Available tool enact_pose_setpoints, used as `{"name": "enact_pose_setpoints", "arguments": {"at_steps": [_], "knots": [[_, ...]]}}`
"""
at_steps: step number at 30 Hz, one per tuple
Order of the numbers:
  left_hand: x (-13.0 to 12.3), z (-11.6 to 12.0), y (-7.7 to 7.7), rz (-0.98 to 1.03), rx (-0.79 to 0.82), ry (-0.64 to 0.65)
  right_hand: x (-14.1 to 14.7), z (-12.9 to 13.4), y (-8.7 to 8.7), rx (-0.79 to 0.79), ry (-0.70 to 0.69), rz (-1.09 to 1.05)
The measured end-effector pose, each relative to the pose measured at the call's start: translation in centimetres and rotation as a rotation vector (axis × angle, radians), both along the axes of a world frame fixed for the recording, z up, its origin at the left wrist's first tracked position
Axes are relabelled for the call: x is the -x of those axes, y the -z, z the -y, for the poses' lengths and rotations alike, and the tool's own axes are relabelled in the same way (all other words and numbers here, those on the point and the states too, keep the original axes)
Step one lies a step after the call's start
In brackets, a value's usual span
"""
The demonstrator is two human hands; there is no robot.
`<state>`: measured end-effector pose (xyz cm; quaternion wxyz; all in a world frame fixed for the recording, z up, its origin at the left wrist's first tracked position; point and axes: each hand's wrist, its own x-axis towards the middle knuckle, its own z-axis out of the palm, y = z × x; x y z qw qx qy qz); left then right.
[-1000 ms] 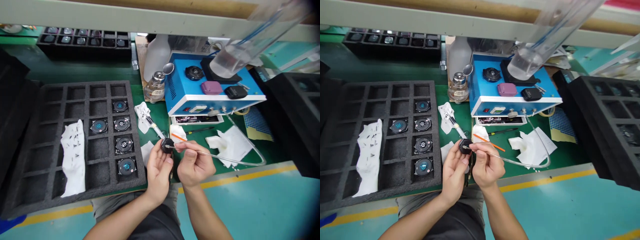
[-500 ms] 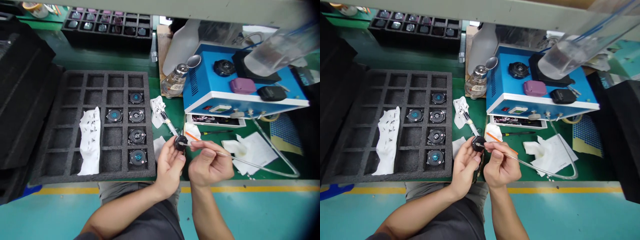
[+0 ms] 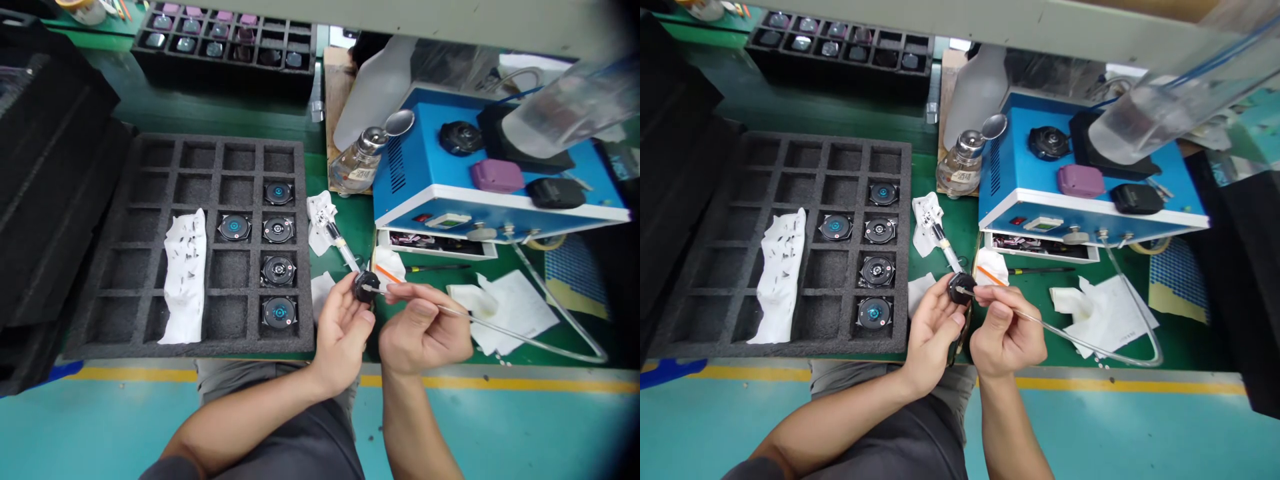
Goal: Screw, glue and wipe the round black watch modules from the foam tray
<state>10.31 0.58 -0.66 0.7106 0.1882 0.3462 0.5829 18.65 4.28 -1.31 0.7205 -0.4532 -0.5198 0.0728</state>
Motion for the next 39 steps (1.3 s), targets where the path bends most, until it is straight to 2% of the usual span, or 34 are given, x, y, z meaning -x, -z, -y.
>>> {"name": "enact_pose_setpoints", "arguments": {"at_steps": [39], "knots": [[0.04,-0.16,0.01,0.009,-0.004,-0.009,-0.06,-0.03,0.05,0.01,-0.032,0.02]]}}
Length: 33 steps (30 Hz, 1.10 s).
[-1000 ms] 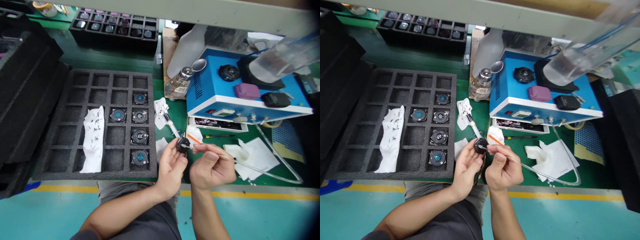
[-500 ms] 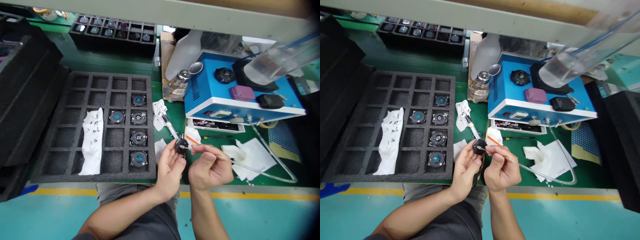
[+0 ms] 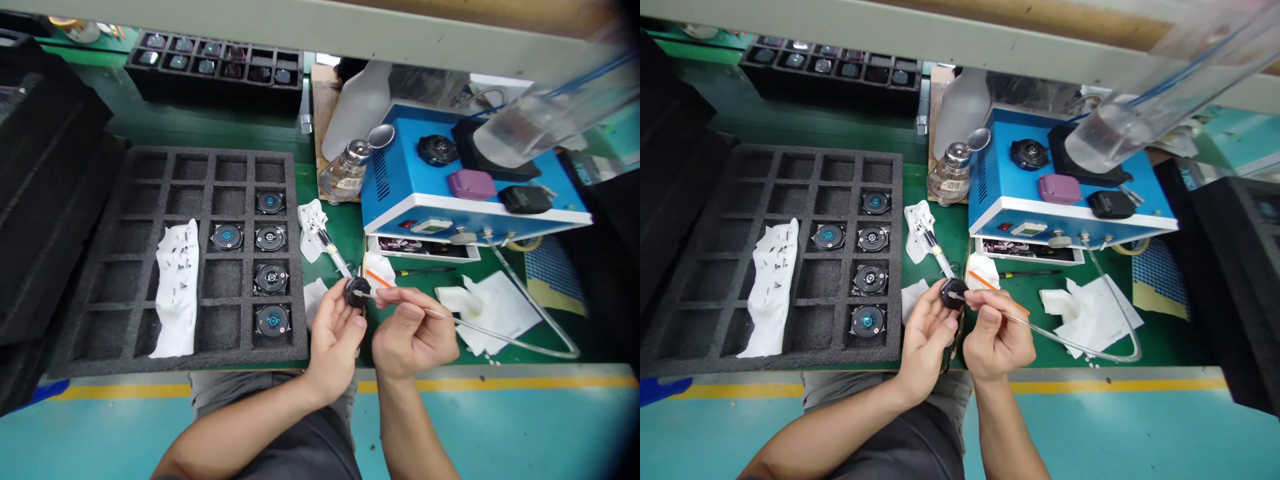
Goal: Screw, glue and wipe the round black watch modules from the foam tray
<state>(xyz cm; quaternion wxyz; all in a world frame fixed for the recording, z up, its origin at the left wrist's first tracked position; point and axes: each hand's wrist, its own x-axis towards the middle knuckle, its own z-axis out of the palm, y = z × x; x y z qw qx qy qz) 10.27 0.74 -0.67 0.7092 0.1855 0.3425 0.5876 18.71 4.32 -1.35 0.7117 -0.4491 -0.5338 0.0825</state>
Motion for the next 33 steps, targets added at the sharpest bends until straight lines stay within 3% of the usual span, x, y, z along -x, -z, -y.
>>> {"name": "enact_pose_setpoints", "arguments": {"at_steps": [33], "knots": [[0.03,-0.27,0.46,-0.064,-0.014,-0.004,-0.27,-0.14,-0.02,0.039,-0.002,0.048]]}}
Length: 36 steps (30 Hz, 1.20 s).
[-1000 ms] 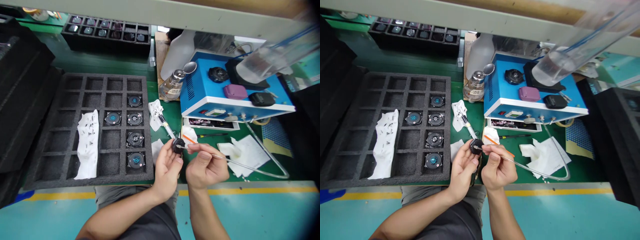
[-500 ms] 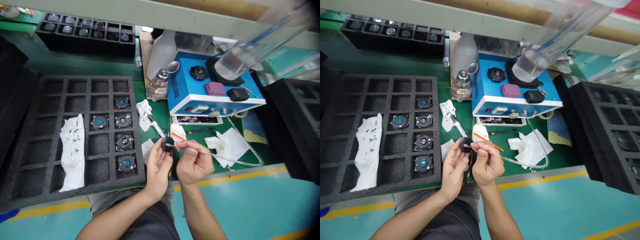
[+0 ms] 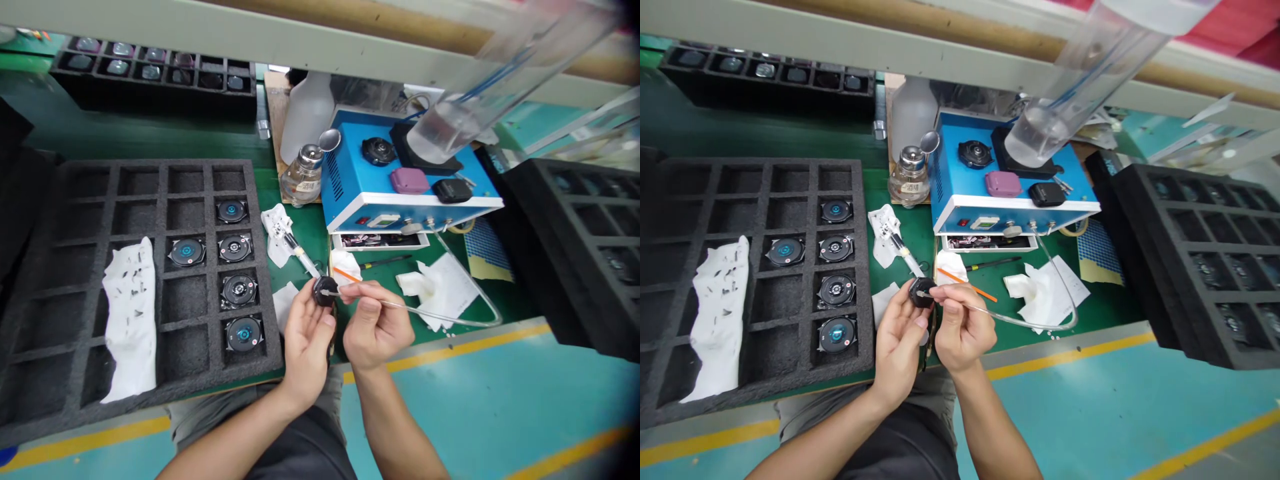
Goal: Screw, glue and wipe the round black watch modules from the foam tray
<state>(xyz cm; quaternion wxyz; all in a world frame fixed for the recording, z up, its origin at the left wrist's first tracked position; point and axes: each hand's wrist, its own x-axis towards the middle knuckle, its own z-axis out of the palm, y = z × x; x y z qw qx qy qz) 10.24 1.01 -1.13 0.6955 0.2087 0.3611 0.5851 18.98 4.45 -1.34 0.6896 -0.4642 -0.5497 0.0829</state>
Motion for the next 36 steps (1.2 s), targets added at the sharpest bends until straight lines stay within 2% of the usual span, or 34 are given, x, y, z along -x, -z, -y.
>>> {"name": "enact_pose_setpoints", "arguments": {"at_steps": [36], "knots": [[0.15,-0.21,0.09,-0.074,0.017,0.008,-0.08,-0.2,0.09,0.007,0.001,0.029]]}}
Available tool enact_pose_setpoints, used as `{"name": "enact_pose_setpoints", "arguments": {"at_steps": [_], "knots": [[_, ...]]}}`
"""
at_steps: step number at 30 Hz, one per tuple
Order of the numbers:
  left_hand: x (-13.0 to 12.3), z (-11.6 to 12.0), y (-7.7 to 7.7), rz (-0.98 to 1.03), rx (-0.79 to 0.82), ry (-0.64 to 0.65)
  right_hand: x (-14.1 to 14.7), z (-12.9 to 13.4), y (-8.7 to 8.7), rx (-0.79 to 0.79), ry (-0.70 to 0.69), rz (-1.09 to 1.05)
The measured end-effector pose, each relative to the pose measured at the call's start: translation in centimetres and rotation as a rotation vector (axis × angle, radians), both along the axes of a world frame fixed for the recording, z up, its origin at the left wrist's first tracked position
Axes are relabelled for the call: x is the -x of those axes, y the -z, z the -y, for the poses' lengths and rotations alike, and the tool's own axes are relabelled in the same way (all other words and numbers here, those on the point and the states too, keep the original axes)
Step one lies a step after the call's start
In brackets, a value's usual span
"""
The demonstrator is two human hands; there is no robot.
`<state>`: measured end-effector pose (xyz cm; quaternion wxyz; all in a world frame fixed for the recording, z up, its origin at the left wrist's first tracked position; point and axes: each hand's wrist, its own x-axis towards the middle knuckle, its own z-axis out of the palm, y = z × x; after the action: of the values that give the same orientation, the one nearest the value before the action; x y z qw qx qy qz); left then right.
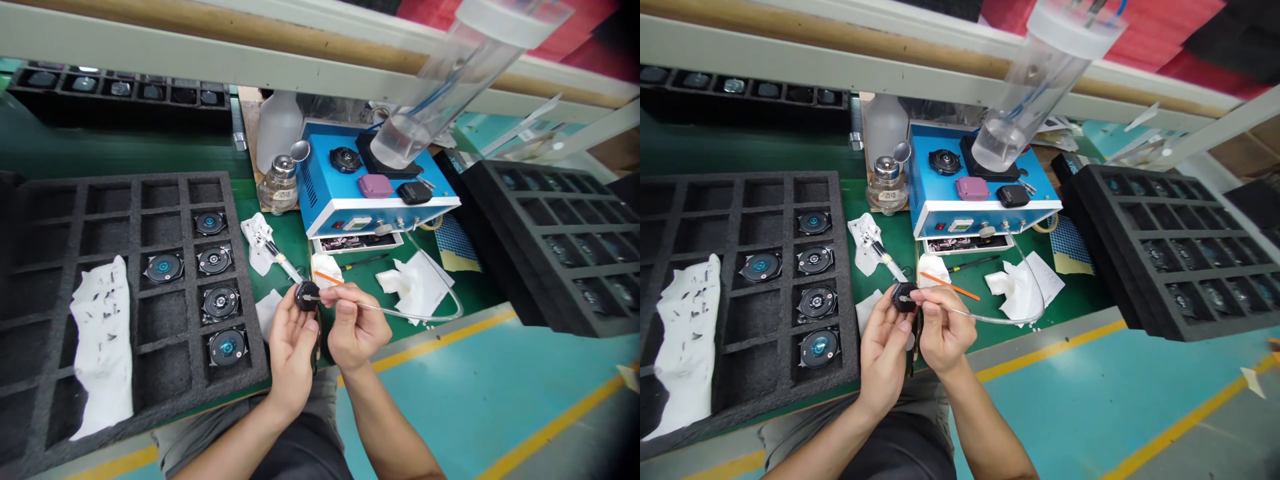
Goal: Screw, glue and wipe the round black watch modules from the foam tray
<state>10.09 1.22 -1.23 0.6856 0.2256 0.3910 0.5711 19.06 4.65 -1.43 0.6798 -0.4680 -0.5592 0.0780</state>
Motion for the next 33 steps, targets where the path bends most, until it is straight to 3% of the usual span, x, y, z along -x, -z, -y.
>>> {"name": "enact_pose_setpoints", "arguments": {"at_steps": [33], "knots": [[-0.07,-0.08,0.43,-0.001,-0.042,-0.015,0.05,0.1,0.04,0.023,-0.019,-0.037]]}}
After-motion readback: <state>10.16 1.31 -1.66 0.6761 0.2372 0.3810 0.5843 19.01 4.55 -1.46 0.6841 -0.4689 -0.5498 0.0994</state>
